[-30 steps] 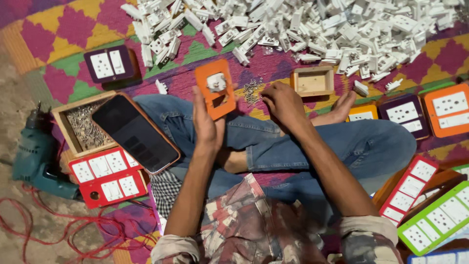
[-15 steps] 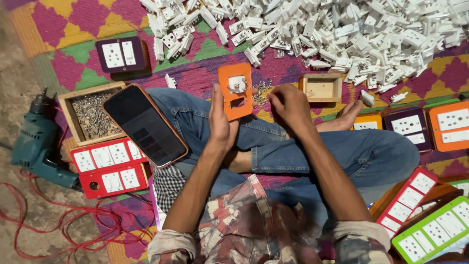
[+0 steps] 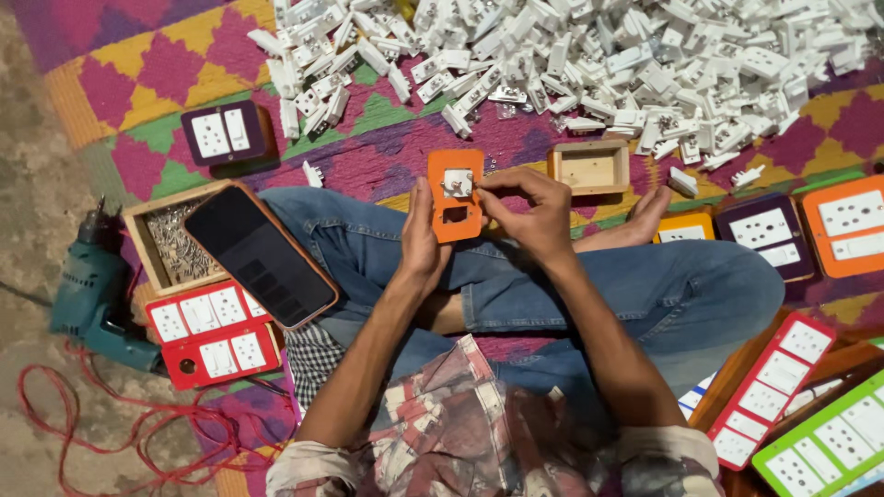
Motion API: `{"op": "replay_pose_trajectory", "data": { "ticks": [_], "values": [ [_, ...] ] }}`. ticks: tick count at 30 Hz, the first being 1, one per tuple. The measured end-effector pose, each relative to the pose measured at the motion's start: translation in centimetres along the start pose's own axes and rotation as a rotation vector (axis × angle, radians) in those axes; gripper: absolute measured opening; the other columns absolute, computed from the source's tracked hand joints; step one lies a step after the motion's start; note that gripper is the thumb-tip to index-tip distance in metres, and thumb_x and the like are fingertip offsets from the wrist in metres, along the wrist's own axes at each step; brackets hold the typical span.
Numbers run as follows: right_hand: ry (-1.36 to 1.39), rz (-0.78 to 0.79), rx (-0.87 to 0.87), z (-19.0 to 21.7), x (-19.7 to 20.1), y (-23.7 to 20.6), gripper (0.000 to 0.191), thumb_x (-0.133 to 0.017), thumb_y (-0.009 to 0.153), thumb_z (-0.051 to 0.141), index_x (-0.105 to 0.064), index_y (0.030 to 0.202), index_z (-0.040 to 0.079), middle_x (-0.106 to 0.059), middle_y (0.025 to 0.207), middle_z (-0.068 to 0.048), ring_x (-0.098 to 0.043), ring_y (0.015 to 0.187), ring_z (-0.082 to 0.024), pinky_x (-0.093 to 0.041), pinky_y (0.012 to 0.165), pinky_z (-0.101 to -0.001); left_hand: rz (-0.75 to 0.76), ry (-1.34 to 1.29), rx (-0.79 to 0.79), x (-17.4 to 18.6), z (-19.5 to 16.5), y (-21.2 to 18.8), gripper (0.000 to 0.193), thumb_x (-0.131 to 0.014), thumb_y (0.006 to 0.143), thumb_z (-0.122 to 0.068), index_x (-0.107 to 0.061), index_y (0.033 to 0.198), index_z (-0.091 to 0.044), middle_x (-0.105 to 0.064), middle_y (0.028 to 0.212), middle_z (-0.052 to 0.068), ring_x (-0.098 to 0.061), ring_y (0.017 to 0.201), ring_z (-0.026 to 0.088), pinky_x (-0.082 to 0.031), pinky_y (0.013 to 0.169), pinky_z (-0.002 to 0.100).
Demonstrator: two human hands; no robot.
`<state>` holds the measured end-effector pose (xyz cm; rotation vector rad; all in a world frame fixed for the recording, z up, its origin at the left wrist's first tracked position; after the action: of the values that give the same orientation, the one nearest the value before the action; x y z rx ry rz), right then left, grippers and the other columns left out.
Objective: The person sits on a mat and assembles electrical switch plates by hand. They pick up white switch modules and orange plates, insert the modules into the plates, and secure them with screws using a screwdriver. The person handles multiple switch plates and modules, placing finished units aside.
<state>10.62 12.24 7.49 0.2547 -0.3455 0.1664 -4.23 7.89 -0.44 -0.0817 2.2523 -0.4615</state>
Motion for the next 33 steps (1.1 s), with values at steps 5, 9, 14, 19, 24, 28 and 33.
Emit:
{"op": "replay_pose_trajectory", "data": {
  "ticks": [5, 9, 14, 19, 24, 28, 33],
  "values": [
    [-0.09, 0.005, 0.029, 0.6, 0.2, 0.4, 0.02, -0.08, 0.087, -0.001, -0.078, 0.107, 0.002, -0.078, 0.101, -0.009, -0.076, 0.09, -0.017, -0.06, 0.079, -0.0282, -0.001, 0.004, 0.006, 0.4, 0.7, 0.4, 0.056, -0.033, 0.111, -0.048, -0.046, 0.14, -0.001, -0.065, 0.123, 0.018, -0.071, 0.106, 0.029, -0.063, 0.092, 0.048],
    [-0.117, 0.015, 0.09, 0.9, 0.1, 0.4, 0.019, -0.081, 0.088, -0.001, -0.079, 0.107, 0.003, -0.078, 0.102, -0.009, -0.076, 0.091, -0.018, -0.06, 0.079, -0.0295, 0.015, 0.014, -0.012, 0.5, 0.7, 0.4, 0.055, -0.033, 0.113, -0.048, -0.047, 0.138, -0.001, -0.065, 0.124, 0.019, -0.07, 0.106, 0.031, -0.063, 0.092, 0.049],
    [-0.15, 0.026, 0.111, 0.7, -0.2, 0.3, 0.019, -0.082, 0.088, -0.001, -0.078, 0.106, 0.002, -0.077, 0.102, -0.01, -0.075, 0.088, -0.018, -0.059, 0.075, -0.0297, 0.006, -0.047, -0.002, 0.4, 0.6, 0.3, 0.05, -0.035, 0.111, -0.046, -0.045, 0.138, -0.004, -0.063, 0.125, 0.017, -0.069, 0.11, 0.03, -0.062, 0.092, 0.053],
    [-0.145, 0.026, 0.109, 0.3, -0.5, 0.2, 0.021, -0.083, 0.087, -0.001, -0.079, 0.106, 0.002, -0.074, 0.1, -0.011, -0.073, 0.084, -0.017, -0.059, 0.071, -0.029, 0.026, -0.114, 0.016, 0.1, 0.5, 0.2, 0.053, -0.036, 0.112, -0.046, -0.045, 0.14, -0.003, -0.062, 0.125, 0.016, -0.067, 0.112, 0.029, -0.062, 0.092, 0.054],
    [-0.113, 0.0, 0.061, -0.2, -0.4, 0.1, 0.02, -0.082, 0.087, -0.003, -0.079, 0.106, 0.003, -0.073, 0.099, -0.009, -0.072, 0.085, -0.016, -0.06, 0.071, -0.0281, -0.009, -0.101, 0.048, 0.1, 0.5, 0.1, 0.054, -0.036, 0.11, -0.047, -0.045, 0.141, -0.003, -0.063, 0.126, 0.015, -0.067, 0.113, 0.029, -0.062, 0.092, 0.053],
    [-0.092, -0.025, 0.041, -0.3, -0.4, 0.0, 0.02, -0.083, 0.086, -0.001, -0.079, 0.105, 0.004, -0.071, 0.097, -0.009, -0.07, 0.084, -0.016, -0.06, 0.068, -0.0265, 0.001, -0.115, 0.061, -0.2, 0.4, 0.1, 0.059, -0.034, 0.11, -0.049, -0.046, 0.143, 0.0, -0.063, 0.127, 0.016, -0.067, 0.115, 0.029, -0.062, 0.093, 0.053],
    [-0.133, -0.041, 0.079, 0.1, -0.3, -0.1, 0.021, -0.085, 0.085, 0.0, -0.08, 0.105, 0.005, -0.071, 0.097, -0.008, -0.07, 0.087, -0.016, -0.058, 0.072, -0.0288, -0.006, -0.098, 0.071, -0.4, 0.2, -0.1, 0.059, -0.033, 0.11, -0.049, -0.044, 0.143, -0.002, -0.062, 0.127, 0.016, -0.067, 0.115, 0.028, -0.062, 0.093, 0.053]
  ]
}}
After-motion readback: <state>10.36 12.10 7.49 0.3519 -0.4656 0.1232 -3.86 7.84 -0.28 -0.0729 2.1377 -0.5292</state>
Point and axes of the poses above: each hand's wrist, its own y-axis towards the middle knuckle, its own x-axis out of the back of the hand, z = x × y, the point moved 7 cm from there along y, towards the middle knuckle
